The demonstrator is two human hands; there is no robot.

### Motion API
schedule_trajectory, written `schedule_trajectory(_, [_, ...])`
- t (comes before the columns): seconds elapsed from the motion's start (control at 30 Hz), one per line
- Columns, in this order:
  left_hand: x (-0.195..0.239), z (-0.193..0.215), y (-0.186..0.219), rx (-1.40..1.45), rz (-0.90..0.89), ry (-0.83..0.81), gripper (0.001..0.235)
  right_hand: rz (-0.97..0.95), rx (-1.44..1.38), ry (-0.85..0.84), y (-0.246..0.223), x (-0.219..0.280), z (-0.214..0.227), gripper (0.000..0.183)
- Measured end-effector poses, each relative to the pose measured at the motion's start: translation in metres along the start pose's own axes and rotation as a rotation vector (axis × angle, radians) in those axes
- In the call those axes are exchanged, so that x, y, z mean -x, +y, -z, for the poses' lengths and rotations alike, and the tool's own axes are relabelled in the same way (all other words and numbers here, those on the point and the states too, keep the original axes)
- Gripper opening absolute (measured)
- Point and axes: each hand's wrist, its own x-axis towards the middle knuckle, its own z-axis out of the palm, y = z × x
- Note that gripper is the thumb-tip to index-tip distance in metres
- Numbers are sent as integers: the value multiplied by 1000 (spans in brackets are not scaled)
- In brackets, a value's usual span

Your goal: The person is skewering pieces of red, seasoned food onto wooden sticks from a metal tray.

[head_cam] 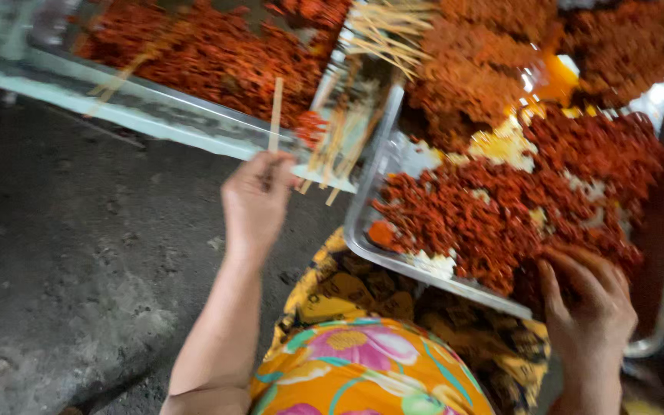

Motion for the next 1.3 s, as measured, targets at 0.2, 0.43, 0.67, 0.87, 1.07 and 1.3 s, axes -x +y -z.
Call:
schedule_trajectory(0.2, [17,-19,5,-114,-54,-198,9,61,-41,-33,-29,-13,14,24])
schedule_trajectory(0.43, [43,-78,45,-128,-96,-489,10,52,-143,-225,-42,-25,13,21])
schedule_trajectory(0.67, [52,-115,52,-63,-52,-608,12,-71,-178,-71,-22,-15,40,24])
schedule_trajectory(0.87, [52,-128,44,-43,-87,-576,12,-97,-265,-173,-31,-13,48,28])
schedule_trajectory(1.07, [45,-125,33,-110,-27,-485,11,-136,-575,-340,-72,-3,87,32])
schedule_trajectory(1.3, [51,-122,23,-61,-52,-465,12,-166,-584,-308,-90,-5,91,31])
